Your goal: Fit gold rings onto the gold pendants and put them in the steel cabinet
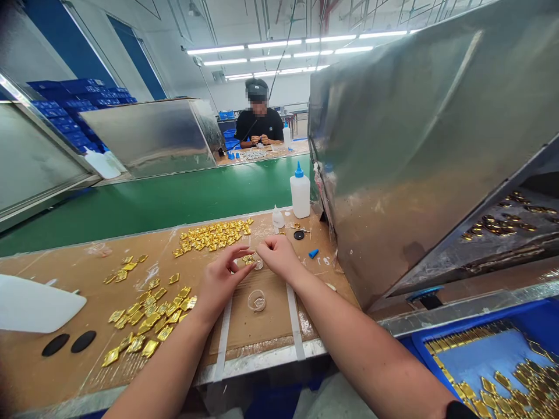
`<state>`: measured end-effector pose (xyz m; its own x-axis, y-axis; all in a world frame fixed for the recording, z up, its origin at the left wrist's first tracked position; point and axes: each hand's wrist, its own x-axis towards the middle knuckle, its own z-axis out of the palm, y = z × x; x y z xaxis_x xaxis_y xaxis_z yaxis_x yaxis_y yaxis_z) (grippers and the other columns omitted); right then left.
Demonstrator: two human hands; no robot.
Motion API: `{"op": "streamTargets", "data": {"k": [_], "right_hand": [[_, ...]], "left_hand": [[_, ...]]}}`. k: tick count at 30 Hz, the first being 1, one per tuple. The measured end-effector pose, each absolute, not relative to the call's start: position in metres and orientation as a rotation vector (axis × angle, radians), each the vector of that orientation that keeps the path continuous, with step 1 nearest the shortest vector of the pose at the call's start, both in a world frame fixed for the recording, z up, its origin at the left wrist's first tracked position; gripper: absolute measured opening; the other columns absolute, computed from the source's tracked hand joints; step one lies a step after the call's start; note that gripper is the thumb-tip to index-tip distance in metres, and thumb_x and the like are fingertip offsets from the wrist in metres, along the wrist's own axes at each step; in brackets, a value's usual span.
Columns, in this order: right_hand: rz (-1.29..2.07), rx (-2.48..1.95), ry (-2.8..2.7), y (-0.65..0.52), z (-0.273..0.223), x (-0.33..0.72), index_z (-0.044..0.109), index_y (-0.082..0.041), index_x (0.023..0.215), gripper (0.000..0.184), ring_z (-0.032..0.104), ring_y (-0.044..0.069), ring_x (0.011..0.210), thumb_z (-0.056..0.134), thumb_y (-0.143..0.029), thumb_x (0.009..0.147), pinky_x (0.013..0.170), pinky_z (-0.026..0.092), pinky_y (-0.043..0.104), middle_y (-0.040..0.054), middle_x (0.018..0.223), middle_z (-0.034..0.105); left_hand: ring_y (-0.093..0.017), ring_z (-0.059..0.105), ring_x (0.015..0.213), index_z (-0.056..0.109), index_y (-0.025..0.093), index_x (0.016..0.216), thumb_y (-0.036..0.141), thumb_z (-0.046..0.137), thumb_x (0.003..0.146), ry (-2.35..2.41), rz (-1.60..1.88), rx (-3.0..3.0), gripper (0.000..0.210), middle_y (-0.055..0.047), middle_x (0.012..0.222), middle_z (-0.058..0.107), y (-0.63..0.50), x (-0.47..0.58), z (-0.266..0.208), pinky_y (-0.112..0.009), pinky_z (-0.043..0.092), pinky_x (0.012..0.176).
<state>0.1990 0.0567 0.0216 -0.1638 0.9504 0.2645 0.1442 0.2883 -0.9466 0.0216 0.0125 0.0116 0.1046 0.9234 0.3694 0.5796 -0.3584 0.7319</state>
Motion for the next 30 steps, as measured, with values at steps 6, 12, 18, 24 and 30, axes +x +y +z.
{"op": "streamTargets", "data": {"k": [6,12,18,24,30], "right_hand": [[1.014,-1.047,-1.569,0.0560,0.0216,0.1992,0.026,-0.023,0.051,0.029,0.021,0.009,0.055,0.048,-0.032,0.069,0.052,0.014,0.026,-0.0057,0.055,0.020],[1.019,-1.040,-1.574,0.0551,0.0226,0.1987,0.026,-0.023,0.051,0.030,0.021,0.008,0.054,0.048,-0.033,0.069,0.052,0.014,0.026,-0.0057,0.055,0.019],[0.984,-1.028,-1.606,0.0546,0.0191,0.1984,0.028,-0.023,0.050,0.030,0.022,0.009,0.055,0.049,-0.031,0.070,0.052,0.015,0.026,-0.0058,0.055,0.021],[0.946,-1.033,-1.624,0.0537,0.0168,0.1987,0.030,-0.022,0.051,0.030,0.024,0.009,0.055,0.050,-0.030,0.072,0.053,0.016,0.026,-0.0059,0.055,0.023],[0.939,-1.036,-1.642,0.0532,0.0170,0.1986,0.029,-0.022,0.051,0.030,0.024,0.009,0.055,0.050,-0.029,0.071,0.054,0.016,0.027,-0.0058,0.055,0.022]], "left_hand": [[-0.013,0.061,0.061,0.062,0.032,0.121,0.032,0.076,0.087,1.465,1.137,1.958,0.037,0.002,0.116,0.077,0.0114,0.0226,0.0134,-0.029,0.052,0.070],[-0.012,0.058,0.059,0.062,0.032,0.121,0.032,0.076,0.086,1.484,1.150,1.975,0.037,0.004,0.116,0.078,0.0121,0.0220,0.0129,-0.029,0.052,0.068],[-0.013,0.059,0.059,0.062,0.031,0.122,0.031,0.075,0.087,1.477,1.173,1.990,0.037,0.000,0.116,0.078,0.0133,0.0212,0.0114,-0.029,0.052,0.068],[-0.014,0.060,0.059,0.062,0.030,0.121,0.031,0.075,0.087,1.497,1.166,2.004,0.036,-0.001,0.117,0.077,0.0132,0.0207,0.0116,-0.029,0.052,0.067],[-0.014,0.062,0.059,0.062,0.030,0.120,0.030,0.074,0.087,1.525,1.152,2.034,0.035,-0.001,0.116,0.078,0.0123,0.0204,0.0140,-0.030,0.053,0.068]]}}
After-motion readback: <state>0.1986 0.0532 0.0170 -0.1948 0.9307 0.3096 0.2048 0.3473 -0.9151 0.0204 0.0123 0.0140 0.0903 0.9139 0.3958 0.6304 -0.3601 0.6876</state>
